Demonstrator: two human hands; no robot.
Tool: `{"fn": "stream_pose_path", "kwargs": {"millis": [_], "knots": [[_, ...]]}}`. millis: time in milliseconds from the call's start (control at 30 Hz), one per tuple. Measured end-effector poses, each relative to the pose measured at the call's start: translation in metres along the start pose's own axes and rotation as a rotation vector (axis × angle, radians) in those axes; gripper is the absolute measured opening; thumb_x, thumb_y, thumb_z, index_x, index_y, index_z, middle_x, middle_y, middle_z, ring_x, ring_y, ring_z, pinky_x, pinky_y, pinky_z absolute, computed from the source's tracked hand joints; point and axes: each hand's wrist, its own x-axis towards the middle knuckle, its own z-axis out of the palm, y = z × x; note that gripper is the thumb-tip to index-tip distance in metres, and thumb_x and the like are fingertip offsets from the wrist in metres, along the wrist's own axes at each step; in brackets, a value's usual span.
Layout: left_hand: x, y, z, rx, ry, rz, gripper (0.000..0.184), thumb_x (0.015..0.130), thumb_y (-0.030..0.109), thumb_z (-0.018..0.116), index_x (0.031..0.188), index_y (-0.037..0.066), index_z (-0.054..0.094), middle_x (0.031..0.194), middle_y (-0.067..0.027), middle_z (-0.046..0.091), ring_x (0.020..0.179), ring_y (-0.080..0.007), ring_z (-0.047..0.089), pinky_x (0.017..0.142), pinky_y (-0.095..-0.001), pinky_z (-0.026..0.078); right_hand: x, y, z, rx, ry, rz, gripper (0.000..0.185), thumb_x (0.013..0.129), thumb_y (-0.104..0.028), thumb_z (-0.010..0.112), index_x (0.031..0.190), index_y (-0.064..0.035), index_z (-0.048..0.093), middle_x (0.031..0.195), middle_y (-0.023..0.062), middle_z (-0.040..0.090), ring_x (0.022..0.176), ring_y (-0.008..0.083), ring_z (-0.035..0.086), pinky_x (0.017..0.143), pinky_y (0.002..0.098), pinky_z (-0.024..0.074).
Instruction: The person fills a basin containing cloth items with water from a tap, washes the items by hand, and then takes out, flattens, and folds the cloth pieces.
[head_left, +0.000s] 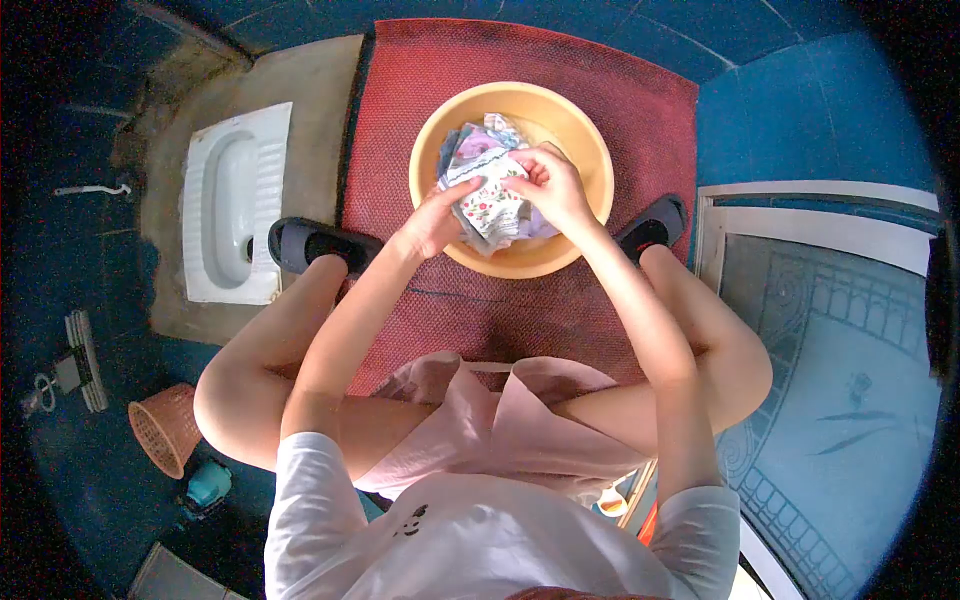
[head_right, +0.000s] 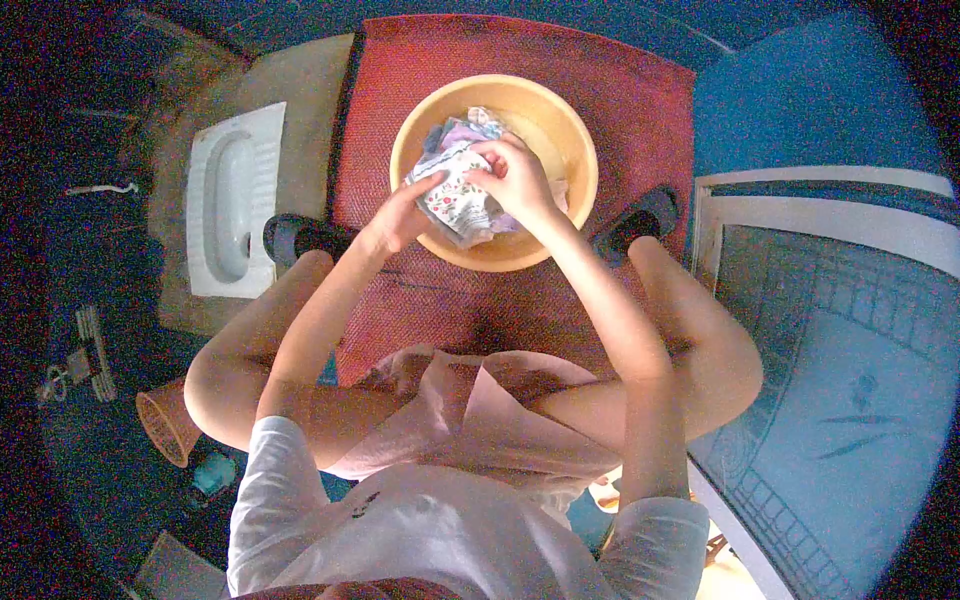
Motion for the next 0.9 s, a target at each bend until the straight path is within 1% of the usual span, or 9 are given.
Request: {"fn": "stream_pose_path", "kwargs": {"millis": [33, 67, 167, 300, 400, 600, 733, 833, 900], "knots": [[0.0, -0.004, 0.003, 0.052, 0.038, 0.046, 0.047, 0.079, 0.016, 0.052, 0.12, 0.004, 0.034, 0.116, -0.0092, 0.046, 0.105, -0.0224, 0.045, 0.091, -0.038, 0.035, 0.0, 0.001, 0.0, 0.077, 0.011, 0.169, 0.049, 0.063, -0.012, 0.07, 0.107, -0.0068, 0.049, 0.082, 0.0054, 0.05, 0.067, 0.0113, 0.049, 0.058, 0.022, 0.0413], [-0.001, -0.007, 0.004, 0.104, 0.076, 0.093, 0.046, 0.077, 0.012, 0.054, 0.118, 0.004, 0.036, 0.113, -0.0087, 0.048, 0.102, -0.0224, 0.048, 0.089, -0.0383, 0.037, -0.002, 0.001, -0.001, 0.078, 0.012, 0.169, 0.049, 0.063, -0.012, 0.07, 0.107, -0.0068, 0.049, 0.082, 0.0054, 0.05, 0.067, 0.0113, 0.049, 0.058, 0.022, 0.0413], [-0.006, -0.007, 0.013, 0.11, 0.064, 0.11, 0.044, 0.077, 0.005, 0.052, 0.118, 0.004, 0.036, 0.114, -0.0085, 0.047, 0.102, -0.0225, 0.048, 0.088, -0.0384, 0.038, -0.004, -0.023, -0.007, -0.178, 0.089, -0.117, 0.049, 0.064, -0.019, 0.069, 0.109, -0.014, 0.051, 0.09, 0.0053, 0.049, 0.067, 0.0133, 0.05, 0.058, 0.0236, 0.0426], [-0.011, -0.003, 0.014, 0.107, 0.052, 0.103, 0.042, 0.076, -0.001, 0.048, 0.116, 0.002, 0.038, 0.113, -0.0097, 0.048, 0.102, -0.0231, 0.048, 0.088, -0.0391, 0.037, -0.005, -0.029, -0.003, -0.183, 0.048, -0.058, 0.04, 0.067, -0.02, 0.066, 0.105, -0.0149, 0.055, 0.093, 0.005, 0.05, 0.07, 0.0151, 0.053, 0.06, 0.0257, 0.044], [-0.01, -0.001, 0.017, 0.123, 0.047, 0.111, 0.046, 0.073, -0.002, 0.048, 0.117, 0.002, 0.036, 0.113, -0.0113, 0.047, 0.101, -0.0251, 0.048, 0.09, -0.0399, 0.036, -0.006, -0.04, 0.0, -0.314, 0.166, -0.095, 0.026, 0.07, -0.019, 0.063, 0.095, -0.0139, 0.06, 0.093, 0.0036, 0.052, 0.074, 0.0167, 0.055, 0.062, 0.0274, 0.0448], [-0.007, -0.003, 0.011, 0.08, 0.073, 0.123, 0.049, 0.069, -0.007, 0.046, 0.116, 0.001, 0.038, 0.112, -0.0106, 0.048, 0.101, -0.0246, 0.048, 0.089, -0.0394, 0.037, 0.001, -0.028, 0.002, -0.307, 0.203, -0.233, 0.01, 0.072, -0.014, 0.059, 0.081, -0.0111, 0.062, 0.081, 0.0026, 0.055, 0.075, 0.0192, 0.056, 0.063, 0.0271, 0.0451], [-0.003, -0.002, 0.002, 0.089, 0.051, 0.161, 0.05, 0.067, -0.006, 0.047, 0.116, 0.001, 0.038, 0.112, -0.0111, 0.048, 0.101, -0.0248, 0.047, 0.089, -0.0389, 0.036, 0.004, -0.022, 0.004, -0.022, 0.274, -0.049, 0.011, 0.078, -0.013, 0.055, 0.084, -0.0052, 0.059, 0.081, 0.0025, 0.057, 0.074, 0.0125, 0.055, 0.061, 0.0237, 0.0432], [-0.003, 0.002, 0.005, 0.168, 0.043, 0.186, 0.046, 0.072, 0.001, 0.05, 0.116, 0.001, 0.038, 0.111, -0.0109, 0.048, 0.101, -0.0242, 0.047, 0.089, -0.0389, 0.037, 0.01, -0.015, -0.001, 0.29, 0.288, 0.169, 0.015, 0.082, -0.015, 0.051, 0.088, -0.0019, 0.056, 0.087, 0.0035, 0.057, 0.075, 0.0095, 0.054, 0.064, 0.0212, 0.0414], [-0.007, 0.005, 0.01, 0.022, 0.124, 0.123, 0.045, 0.08, 0.016, 0.049, 0.12, 0.002, 0.034, 0.117, -0.0111, 0.044, 0.106, -0.0247, 0.044, 0.092, -0.0385, 0.033, 0.011, -0.015, -0.004, 0.522, 0.226, 0.291, 0.02, 0.086, -0.019, 0.045, 0.094, -0.0011, 0.051, 0.093, 0.0087, 0.057, 0.079, 0.0126, 0.054, 0.072, 0.0237, 0.0415]]}}
